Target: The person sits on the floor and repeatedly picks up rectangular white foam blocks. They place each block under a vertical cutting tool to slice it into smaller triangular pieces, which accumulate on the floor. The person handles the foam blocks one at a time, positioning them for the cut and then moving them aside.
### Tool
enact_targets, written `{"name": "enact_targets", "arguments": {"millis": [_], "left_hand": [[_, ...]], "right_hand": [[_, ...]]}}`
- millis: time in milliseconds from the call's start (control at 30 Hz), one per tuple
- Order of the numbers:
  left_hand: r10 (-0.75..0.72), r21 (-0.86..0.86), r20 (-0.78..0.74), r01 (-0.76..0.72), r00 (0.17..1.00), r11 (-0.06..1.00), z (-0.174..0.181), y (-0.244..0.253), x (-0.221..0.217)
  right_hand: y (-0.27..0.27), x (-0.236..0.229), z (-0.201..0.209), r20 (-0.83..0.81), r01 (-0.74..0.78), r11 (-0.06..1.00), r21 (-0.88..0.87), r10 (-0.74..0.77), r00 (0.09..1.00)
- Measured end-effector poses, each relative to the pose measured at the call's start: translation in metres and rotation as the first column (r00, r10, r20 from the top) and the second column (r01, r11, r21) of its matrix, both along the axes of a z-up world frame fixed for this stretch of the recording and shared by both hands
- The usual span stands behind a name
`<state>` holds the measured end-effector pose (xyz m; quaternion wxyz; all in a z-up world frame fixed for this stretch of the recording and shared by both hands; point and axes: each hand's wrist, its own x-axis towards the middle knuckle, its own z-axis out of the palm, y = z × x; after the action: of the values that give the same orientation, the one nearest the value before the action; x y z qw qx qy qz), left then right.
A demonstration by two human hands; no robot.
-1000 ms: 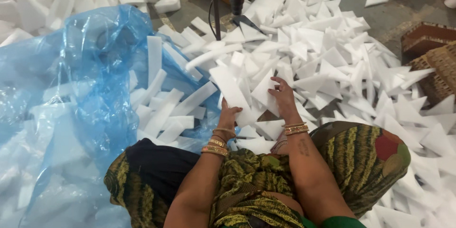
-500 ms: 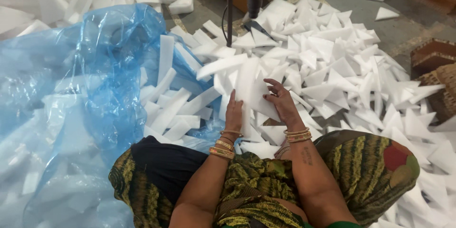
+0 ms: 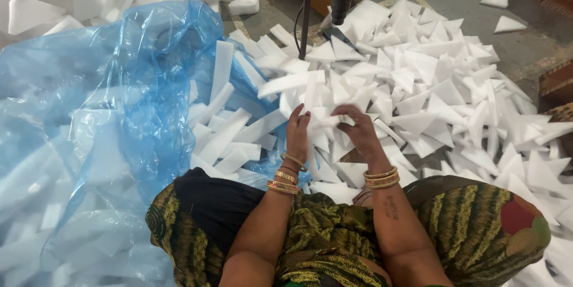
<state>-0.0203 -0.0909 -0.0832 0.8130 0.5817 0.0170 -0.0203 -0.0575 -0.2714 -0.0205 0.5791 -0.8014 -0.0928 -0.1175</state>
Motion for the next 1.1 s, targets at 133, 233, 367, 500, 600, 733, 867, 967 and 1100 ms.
{"name": "enact_targets", "arguments": {"millis": [133,233,367,500,600,733,867,967,1100], "left_hand": [[-0.107,-0.373,-0.126,0.053,0.986,0.926,0.012,0.013,0.004],[-0.214,-0.451,-0.111,0.142,0.971,0.881,0.029,0.017,0.000],[-0.290,-0.455,-0.067,0.230,0.955,0.860,0.041,0.017,-0.007],[-0.324,-0.353,0.010,0.306,0.946,0.884,0.046,0.017,-0.012],[-0.343,-0.369,-0.016,0.314,0.939,0.875,0.056,0.017,-0.015],[-0.354,-0.331,0.018,0.340,0.935,0.881,0.065,0.018,-0.018],[-0.338,-0.350,0.011,0.320,0.941,0.880,0.061,0.016,-0.019],[-0.331,-0.383,0.002,0.306,0.944,0.871,0.055,0.011,-0.018],[-0.310,-0.336,0.070,0.315,0.948,0.887,0.052,0.008,-0.021]], "right_hand": [[-0.012,0.000,0.002,0.018,0.020,0.976,0.219,-0.024,1.000],[-0.021,0.000,-0.002,-0.100,-0.044,0.905,0.423,0.095,0.990],[-0.029,0.002,-0.012,-0.288,0.015,0.895,0.445,0.128,0.949],[-0.020,0.008,-0.013,-0.302,0.043,0.975,0.219,0.026,0.953],[-0.011,0.007,0.002,-0.358,0.104,0.976,0.192,-0.029,0.933],[-0.011,0.004,0.005,-0.348,0.014,0.947,0.320,0.104,0.932],[-0.015,0.009,-0.016,-0.331,-0.027,0.940,0.341,0.147,0.932],[-0.014,0.010,-0.026,-0.315,0.000,0.948,0.318,0.106,0.943],[-0.010,0.011,-0.027,-0.301,0.037,0.970,0.238,0.038,0.953]]}}
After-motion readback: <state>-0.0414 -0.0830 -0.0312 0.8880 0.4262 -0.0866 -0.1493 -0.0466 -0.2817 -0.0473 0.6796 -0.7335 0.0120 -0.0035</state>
